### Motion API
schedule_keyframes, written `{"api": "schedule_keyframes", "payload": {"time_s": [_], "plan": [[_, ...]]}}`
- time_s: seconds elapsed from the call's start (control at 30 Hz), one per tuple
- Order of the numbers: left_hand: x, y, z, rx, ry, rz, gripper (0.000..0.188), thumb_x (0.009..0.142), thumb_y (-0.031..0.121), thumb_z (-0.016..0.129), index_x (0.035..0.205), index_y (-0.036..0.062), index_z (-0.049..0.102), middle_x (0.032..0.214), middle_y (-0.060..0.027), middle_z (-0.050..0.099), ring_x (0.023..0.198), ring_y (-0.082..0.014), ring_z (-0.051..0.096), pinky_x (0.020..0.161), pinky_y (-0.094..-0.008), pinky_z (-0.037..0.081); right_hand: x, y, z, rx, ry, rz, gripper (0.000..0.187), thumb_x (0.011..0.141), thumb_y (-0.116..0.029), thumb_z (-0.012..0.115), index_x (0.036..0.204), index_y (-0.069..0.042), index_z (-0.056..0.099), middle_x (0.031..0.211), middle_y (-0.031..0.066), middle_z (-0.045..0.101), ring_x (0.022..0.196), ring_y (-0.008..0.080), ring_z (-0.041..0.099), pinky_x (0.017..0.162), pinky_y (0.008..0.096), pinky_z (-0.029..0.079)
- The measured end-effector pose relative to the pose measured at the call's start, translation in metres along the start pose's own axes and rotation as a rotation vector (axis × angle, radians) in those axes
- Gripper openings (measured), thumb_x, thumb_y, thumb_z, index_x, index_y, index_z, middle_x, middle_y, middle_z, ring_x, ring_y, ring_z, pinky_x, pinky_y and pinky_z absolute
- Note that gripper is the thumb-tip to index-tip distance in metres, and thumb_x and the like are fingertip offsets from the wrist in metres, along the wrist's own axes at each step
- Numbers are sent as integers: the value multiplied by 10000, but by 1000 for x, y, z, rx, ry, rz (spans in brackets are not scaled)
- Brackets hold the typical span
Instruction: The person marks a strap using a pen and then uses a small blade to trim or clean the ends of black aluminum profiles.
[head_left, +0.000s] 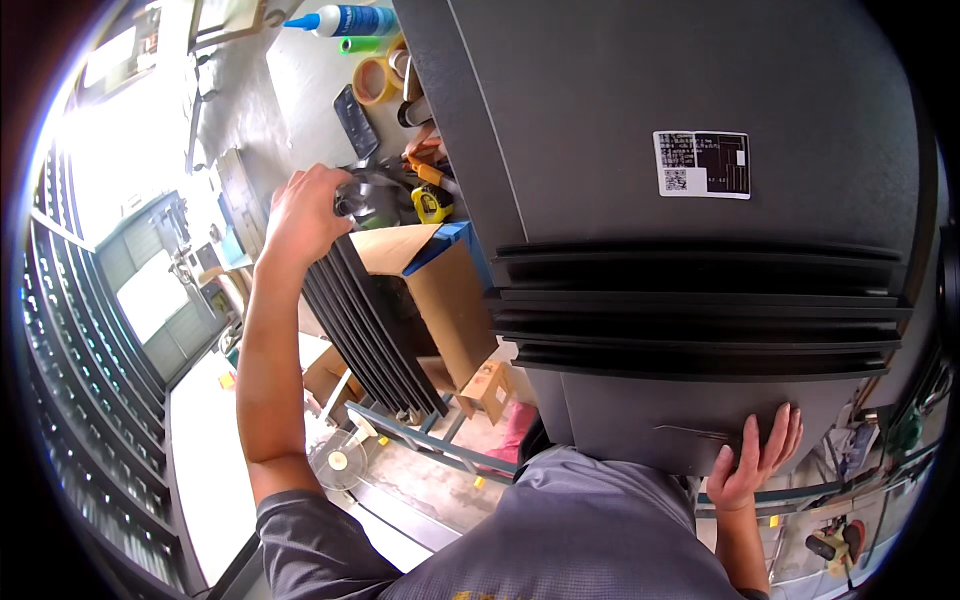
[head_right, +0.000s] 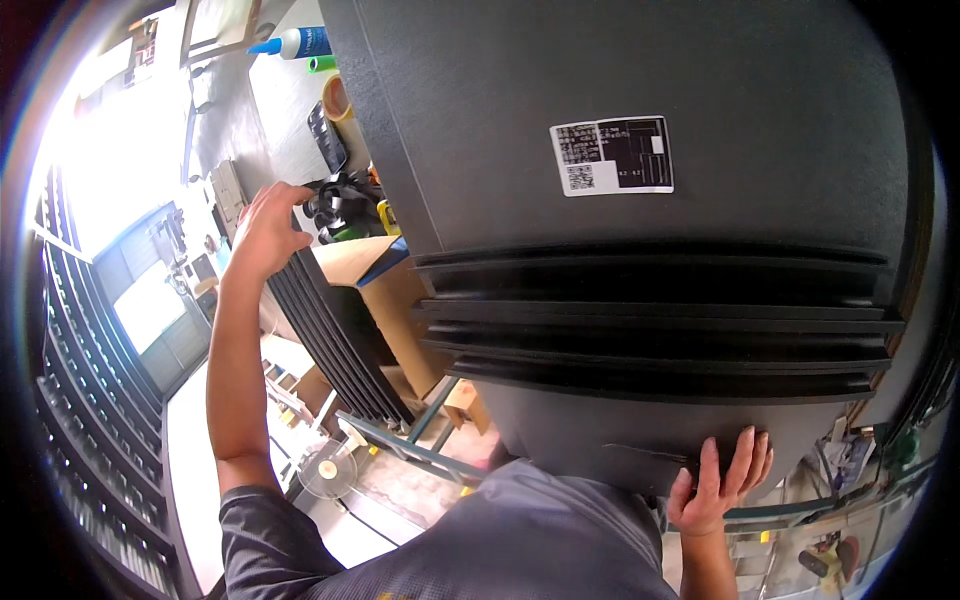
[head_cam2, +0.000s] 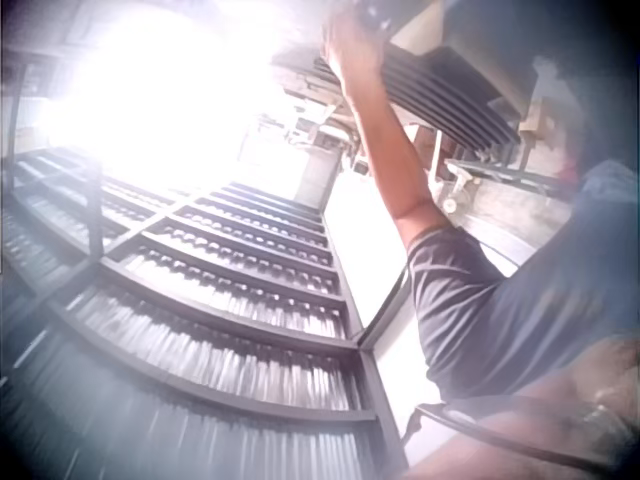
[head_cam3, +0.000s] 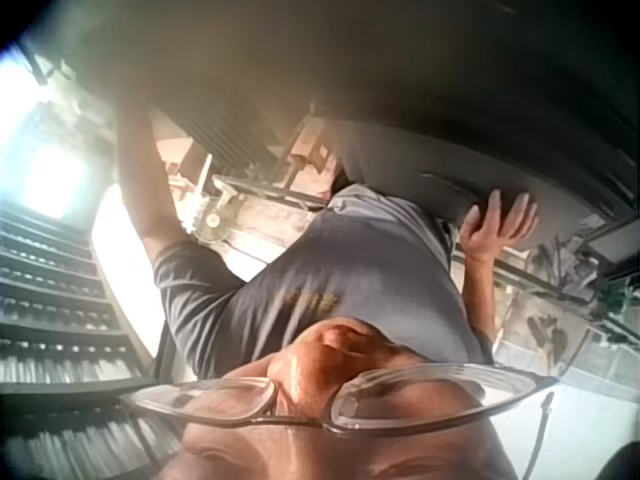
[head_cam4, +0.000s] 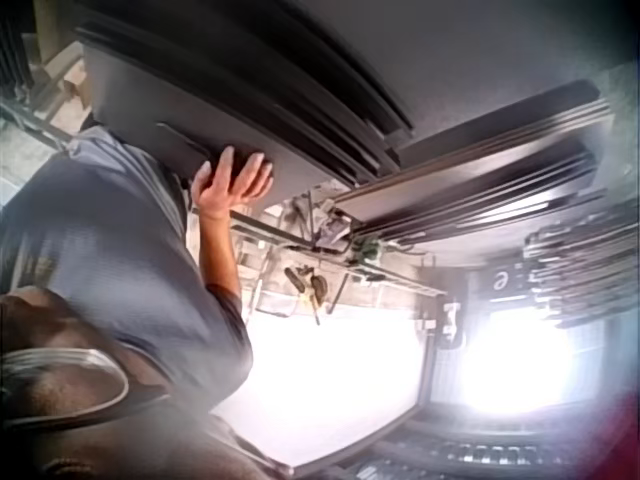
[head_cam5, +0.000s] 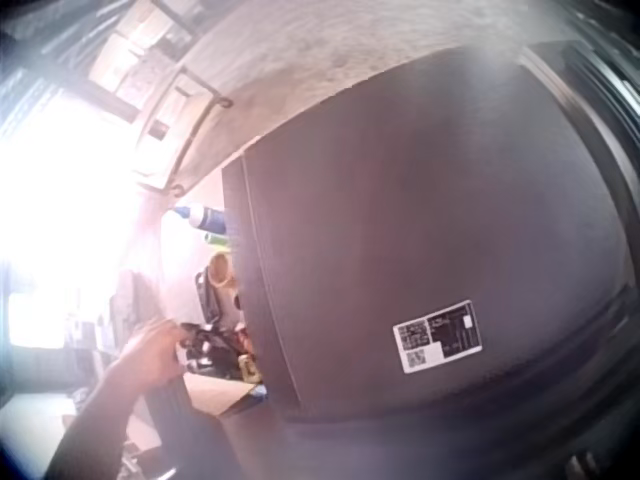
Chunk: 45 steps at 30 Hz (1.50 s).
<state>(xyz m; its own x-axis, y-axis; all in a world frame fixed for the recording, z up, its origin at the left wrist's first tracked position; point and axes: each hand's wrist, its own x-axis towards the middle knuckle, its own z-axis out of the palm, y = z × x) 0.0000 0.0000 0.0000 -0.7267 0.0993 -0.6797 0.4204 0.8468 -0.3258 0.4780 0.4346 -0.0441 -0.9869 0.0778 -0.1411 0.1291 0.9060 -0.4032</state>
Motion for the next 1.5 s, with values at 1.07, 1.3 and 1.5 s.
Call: {"api": "schedule_keyframes", "payload": {"time_s": [1.07,1.3,1.5], "plan": [[-69,-266,251,-1005,838,-354,455,1119,281,595,1518,64,587,1491,-160,641,1404,-283,595,1191,-397,434,34,-50,-3,-336,200,-61,577,1108,-326,466,1594,-16,433,1726,242,335,1617,461,255,1316,623,119],[-20,-298,358,-1655,505,-289,458,1126,329,564,1448,12,637,1323,-122,732,1251,-241,668,1088,-370,490,50,-195,22,-254,145,-69,740,1072,-416,490,1653,14,333,1745,244,291,1629,464,223,1322,618,100],[26,-297,402,-1916,202,-105,531,1127,471,533,1345,19,707,1257,-99,761,1171,-195,681,1045,-349,496,40,-204,78,-216,95,-53,781,1081,-448,448,1679,25,276,1751,250,268,1623,478,221,1324,603,111]]}}
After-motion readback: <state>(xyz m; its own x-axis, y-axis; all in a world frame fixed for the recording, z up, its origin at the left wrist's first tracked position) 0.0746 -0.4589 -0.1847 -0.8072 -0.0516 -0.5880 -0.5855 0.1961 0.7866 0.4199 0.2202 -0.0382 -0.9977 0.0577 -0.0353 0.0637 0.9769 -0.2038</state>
